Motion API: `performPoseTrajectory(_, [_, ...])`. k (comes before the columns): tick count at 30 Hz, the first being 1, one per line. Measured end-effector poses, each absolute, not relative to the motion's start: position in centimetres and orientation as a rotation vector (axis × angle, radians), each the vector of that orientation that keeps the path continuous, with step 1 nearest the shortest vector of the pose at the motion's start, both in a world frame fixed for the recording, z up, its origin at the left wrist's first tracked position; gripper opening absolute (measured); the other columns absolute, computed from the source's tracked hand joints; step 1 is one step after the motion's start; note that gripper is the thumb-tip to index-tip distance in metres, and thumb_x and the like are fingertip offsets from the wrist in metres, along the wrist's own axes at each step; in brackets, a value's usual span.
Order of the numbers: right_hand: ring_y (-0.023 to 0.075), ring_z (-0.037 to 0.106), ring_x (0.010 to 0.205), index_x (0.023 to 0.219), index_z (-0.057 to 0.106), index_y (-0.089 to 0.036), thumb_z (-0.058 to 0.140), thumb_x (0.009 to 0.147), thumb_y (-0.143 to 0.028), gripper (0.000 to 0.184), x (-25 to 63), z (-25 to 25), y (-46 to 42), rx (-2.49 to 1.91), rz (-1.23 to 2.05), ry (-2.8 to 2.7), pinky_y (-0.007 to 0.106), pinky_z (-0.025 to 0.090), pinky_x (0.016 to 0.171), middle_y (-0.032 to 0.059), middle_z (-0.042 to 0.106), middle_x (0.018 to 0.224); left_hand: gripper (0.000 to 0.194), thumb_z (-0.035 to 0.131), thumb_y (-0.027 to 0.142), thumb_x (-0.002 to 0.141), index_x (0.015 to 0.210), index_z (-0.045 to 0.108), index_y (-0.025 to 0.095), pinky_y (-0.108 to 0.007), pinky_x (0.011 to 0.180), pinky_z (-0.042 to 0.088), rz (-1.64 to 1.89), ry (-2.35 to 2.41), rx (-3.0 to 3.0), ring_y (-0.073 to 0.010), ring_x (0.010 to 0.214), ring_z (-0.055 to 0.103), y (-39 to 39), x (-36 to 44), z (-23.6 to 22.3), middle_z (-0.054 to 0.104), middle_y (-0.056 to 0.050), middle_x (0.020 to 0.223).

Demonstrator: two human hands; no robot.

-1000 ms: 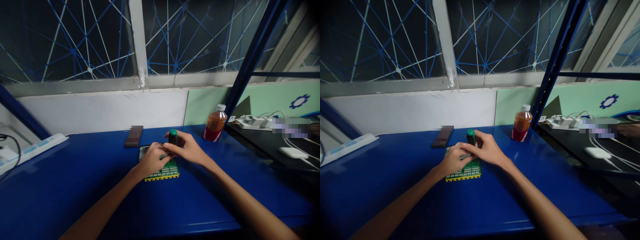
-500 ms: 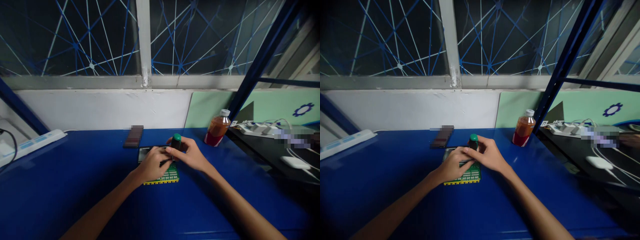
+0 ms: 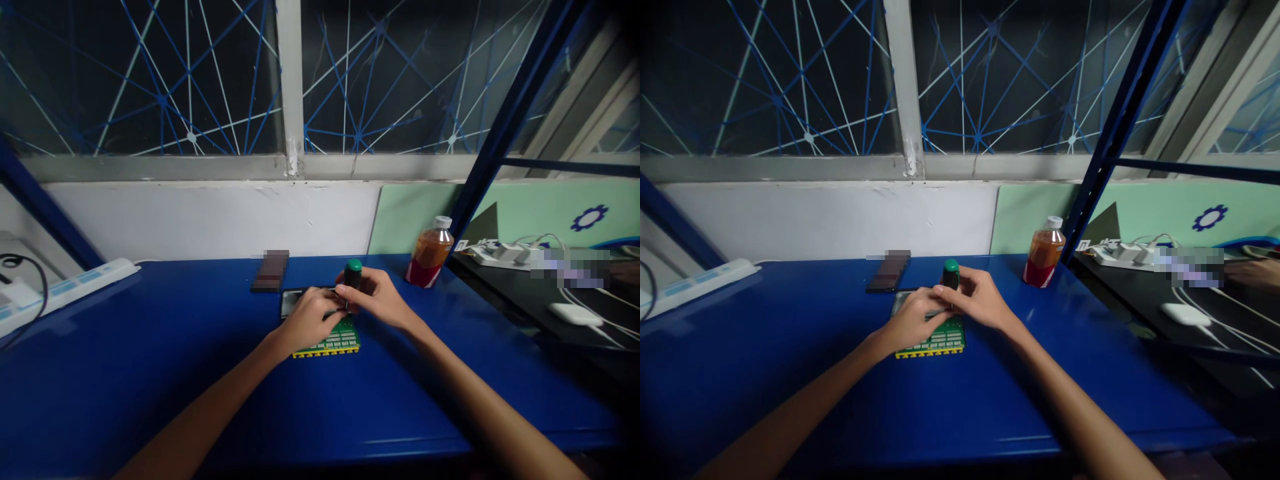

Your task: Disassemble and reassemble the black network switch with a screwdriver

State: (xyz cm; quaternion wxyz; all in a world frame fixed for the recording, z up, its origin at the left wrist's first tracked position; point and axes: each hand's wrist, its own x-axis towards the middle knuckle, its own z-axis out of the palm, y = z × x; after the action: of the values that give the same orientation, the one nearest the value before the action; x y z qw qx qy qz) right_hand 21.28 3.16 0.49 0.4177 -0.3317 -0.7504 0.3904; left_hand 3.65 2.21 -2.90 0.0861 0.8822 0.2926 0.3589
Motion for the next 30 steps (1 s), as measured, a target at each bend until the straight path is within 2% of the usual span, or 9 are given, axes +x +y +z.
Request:
performPoseTrajectory(8, [0.0131,0.051,0.056,0.091,0.062,-0.017,0.067,0.077,-0.044,0.031,21.04,0.15,3.4,-0.914,0.888,-1.875,0.029,0.04,0.052,0.0011,0.06,0.067,0.014,0.061,0.023,0.086,0.094,0.073,0.023,-0.037,0.085,0.049,1.114,0.952,2.508,-0.02,0.093,0.065,2.33,3.65,-3.26,0.072,-0.003,0.098])
performPoseTrajectory(13, [0.0121,0.05,0.054,0.092,0.062,-0.016,0.064,0.08,-0.044,0.03,21.22,0.48,3.24,-0.936,0.868,-1.899,0.027,0.038,0.051,0.0001,0.059,0.066,0.018,0.059,0.017,0.086,0.097,0.072,0.024,-0.034,0.083,0.05,1.096,0.923,2.435,-0.0188,0.093,0.065,2.3,3.7,-3.29,0.073,-0.002,0.095])
performPoseTrajectory(19, [0.0125,0.051,0.059,0.091,0.064,-0.017,0.065,0.08,-0.043,0.029,21.34,0.76,3.08,-0.94,0.778,-1.95,0.027,0.039,0.054,0.0005,0.061,0.07,0.006,0.068,0.02,0.079,0.078,0.074,0.02,-0.031,0.076,0.05,1.14,1.042,2.397,-0.0188,0.081,0.067,2.48,3.87,-3.1,0.073,-0.002,0.083])
performPoseTrajectory(24, [0.0123,0.051,0.059,0.088,0.063,-0.017,0.064,0.079,-0.045,0.03,21.18,0.43,3.46,-0.927,0.777,-1.925,0.027,0.038,0.054,0.0003,0.061,0.07,0.011,0.064,0.025,0.082,0.082,0.074,0.02,-0.033,0.076,0.05,1.109,1.054,2.455,-0.0202,0.082,0.067,2.39,3.98,-2.64,0.074,-0.004,0.083])
performPoseTrajectory(27, [0.0129,0.051,0.059,0.087,0.063,-0.016,0.062,0.08,-0.046,0.031,21.04,0.27,3.54,-0.941,0.76,-1.911,0.028,0.037,0.054,0.0009,0.06,0.069,0.016,0.059,0.021,0.085,0.09,0.074,0.019,-0.032,0.074,0.05,1.012,0.994,2.474,-0.0201,0.083,0.068,2.37,3.95,-2.42,0.074,-0.006,0.088])
performPoseTrajectory(30, [0.0132,0.05,0.06,0.089,0.064,-0.017,0.063,0.079,-0.046,0.031,20.92,0.29,3.37,-0.944,0.726,-1.926,0.028,0.036,0.053,0.0008,0.06,0.069,0.016,0.059,0.022,0.084,0.085,0.074,0.018,-0.031,0.07,0.051,0.987,1.027,2.484,-0.02,0.079,0.068,2.37,3.94,-2.35,0.074,-0.006,0.084])
